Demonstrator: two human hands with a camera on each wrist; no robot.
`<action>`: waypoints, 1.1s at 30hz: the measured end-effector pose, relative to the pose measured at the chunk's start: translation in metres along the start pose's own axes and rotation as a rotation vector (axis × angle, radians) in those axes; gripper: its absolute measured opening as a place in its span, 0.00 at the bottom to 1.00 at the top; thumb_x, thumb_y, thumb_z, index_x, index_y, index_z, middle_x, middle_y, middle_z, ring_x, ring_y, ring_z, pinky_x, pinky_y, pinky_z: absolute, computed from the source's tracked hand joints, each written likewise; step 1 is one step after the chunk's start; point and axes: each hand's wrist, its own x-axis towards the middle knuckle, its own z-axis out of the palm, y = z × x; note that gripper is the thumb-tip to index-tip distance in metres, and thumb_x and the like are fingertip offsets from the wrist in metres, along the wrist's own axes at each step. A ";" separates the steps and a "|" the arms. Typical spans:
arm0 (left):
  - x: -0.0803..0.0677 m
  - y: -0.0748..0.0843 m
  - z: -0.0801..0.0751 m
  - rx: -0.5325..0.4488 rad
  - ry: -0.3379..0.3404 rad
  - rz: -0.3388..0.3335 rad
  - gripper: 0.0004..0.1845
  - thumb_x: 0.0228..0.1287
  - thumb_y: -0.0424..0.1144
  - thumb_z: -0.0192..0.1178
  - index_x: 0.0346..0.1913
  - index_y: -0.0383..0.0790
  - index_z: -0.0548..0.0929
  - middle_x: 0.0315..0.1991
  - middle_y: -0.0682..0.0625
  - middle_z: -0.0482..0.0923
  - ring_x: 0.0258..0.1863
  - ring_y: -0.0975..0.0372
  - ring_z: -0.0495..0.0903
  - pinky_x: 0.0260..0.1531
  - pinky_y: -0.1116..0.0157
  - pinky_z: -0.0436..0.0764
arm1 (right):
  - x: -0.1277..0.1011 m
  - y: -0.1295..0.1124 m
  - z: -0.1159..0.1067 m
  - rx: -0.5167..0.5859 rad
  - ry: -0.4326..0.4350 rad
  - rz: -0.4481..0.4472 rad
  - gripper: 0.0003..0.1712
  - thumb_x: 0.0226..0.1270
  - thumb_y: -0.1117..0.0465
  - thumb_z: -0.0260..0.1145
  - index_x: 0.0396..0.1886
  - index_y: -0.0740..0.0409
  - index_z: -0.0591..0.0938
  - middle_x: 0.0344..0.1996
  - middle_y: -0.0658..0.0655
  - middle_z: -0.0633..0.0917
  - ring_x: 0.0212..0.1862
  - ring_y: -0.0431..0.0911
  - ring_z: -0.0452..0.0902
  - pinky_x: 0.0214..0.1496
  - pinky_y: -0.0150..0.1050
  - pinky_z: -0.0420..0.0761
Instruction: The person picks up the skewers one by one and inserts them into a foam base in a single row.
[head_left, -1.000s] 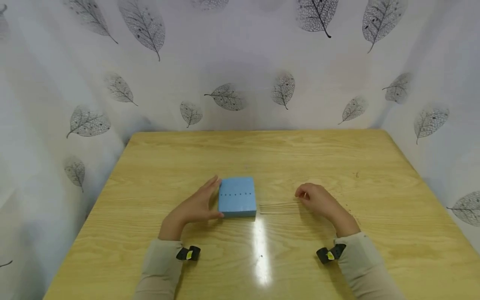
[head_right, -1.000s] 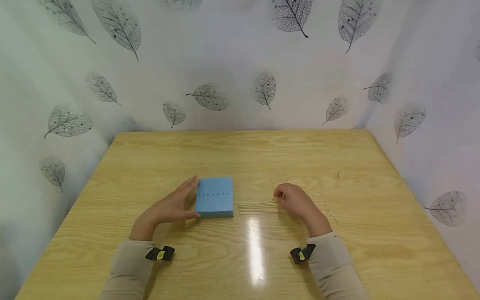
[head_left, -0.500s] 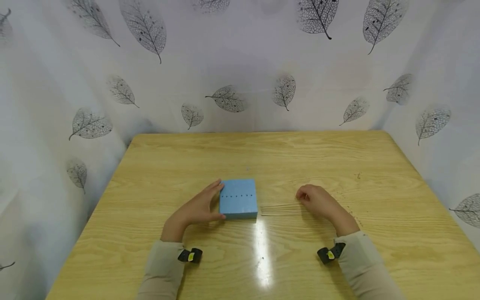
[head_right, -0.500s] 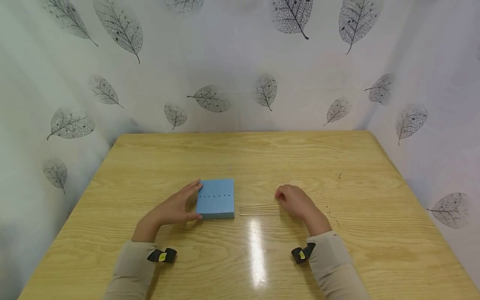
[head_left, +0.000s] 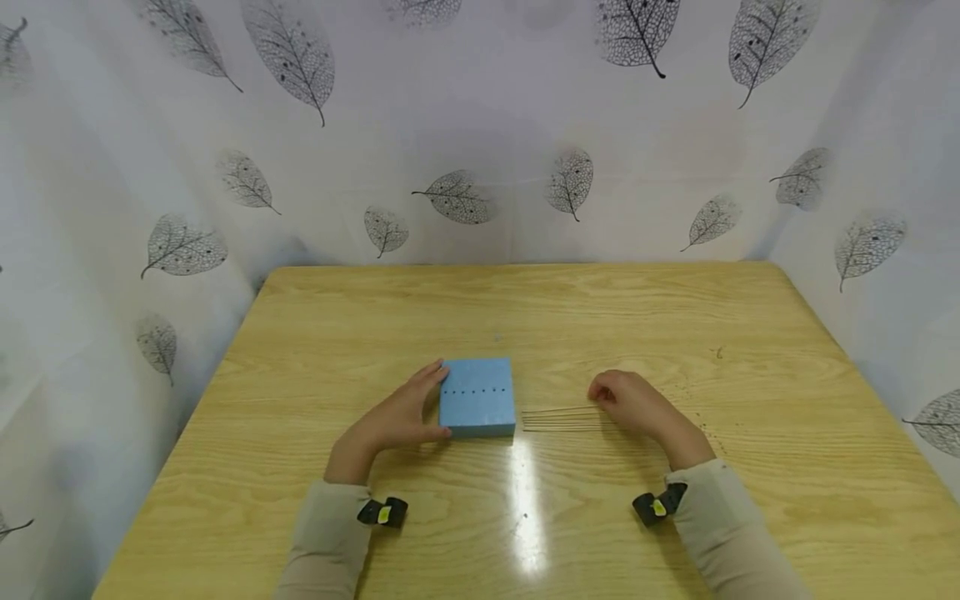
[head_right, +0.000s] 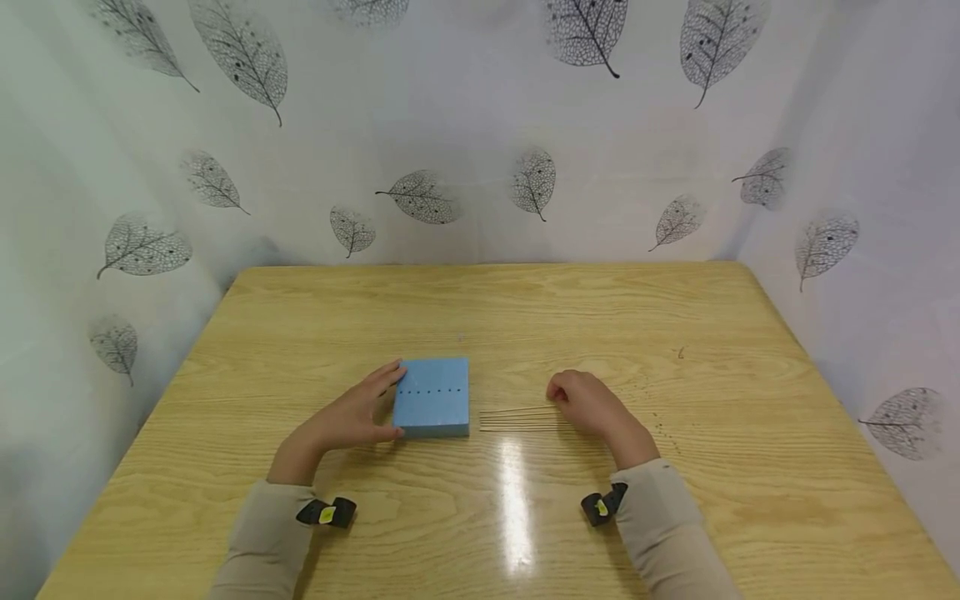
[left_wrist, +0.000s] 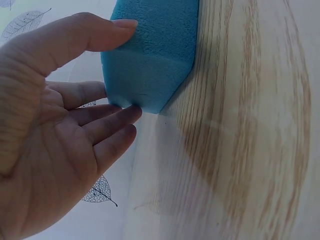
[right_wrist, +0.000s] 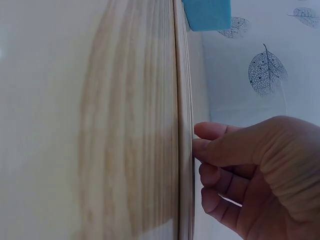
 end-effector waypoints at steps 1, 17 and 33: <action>0.000 0.000 0.000 -0.003 -0.001 -0.002 0.49 0.54 0.39 0.70 0.72 0.30 0.52 0.74 0.37 0.43 0.72 0.46 0.47 0.68 0.48 0.55 | 0.000 0.000 0.000 0.000 -0.006 0.004 0.08 0.59 0.75 0.60 0.31 0.61 0.82 0.30 0.53 0.83 0.33 0.45 0.76 0.37 0.43 0.78; -0.001 0.000 0.000 -0.023 -0.004 -0.017 0.49 0.54 0.39 0.70 0.73 0.32 0.52 0.74 0.38 0.43 0.72 0.46 0.46 0.68 0.48 0.55 | 0.002 -0.001 -0.002 -0.022 -0.059 0.025 0.07 0.62 0.74 0.59 0.33 0.63 0.82 0.34 0.58 0.84 0.41 0.55 0.80 0.44 0.49 0.80; -0.001 -0.001 0.001 -0.029 0.001 -0.018 0.49 0.54 0.39 0.70 0.73 0.33 0.52 0.74 0.39 0.43 0.72 0.47 0.47 0.68 0.48 0.55 | -0.002 -0.006 -0.013 -0.038 0.029 0.029 0.08 0.66 0.73 0.55 0.39 0.69 0.80 0.37 0.62 0.81 0.43 0.58 0.77 0.45 0.51 0.79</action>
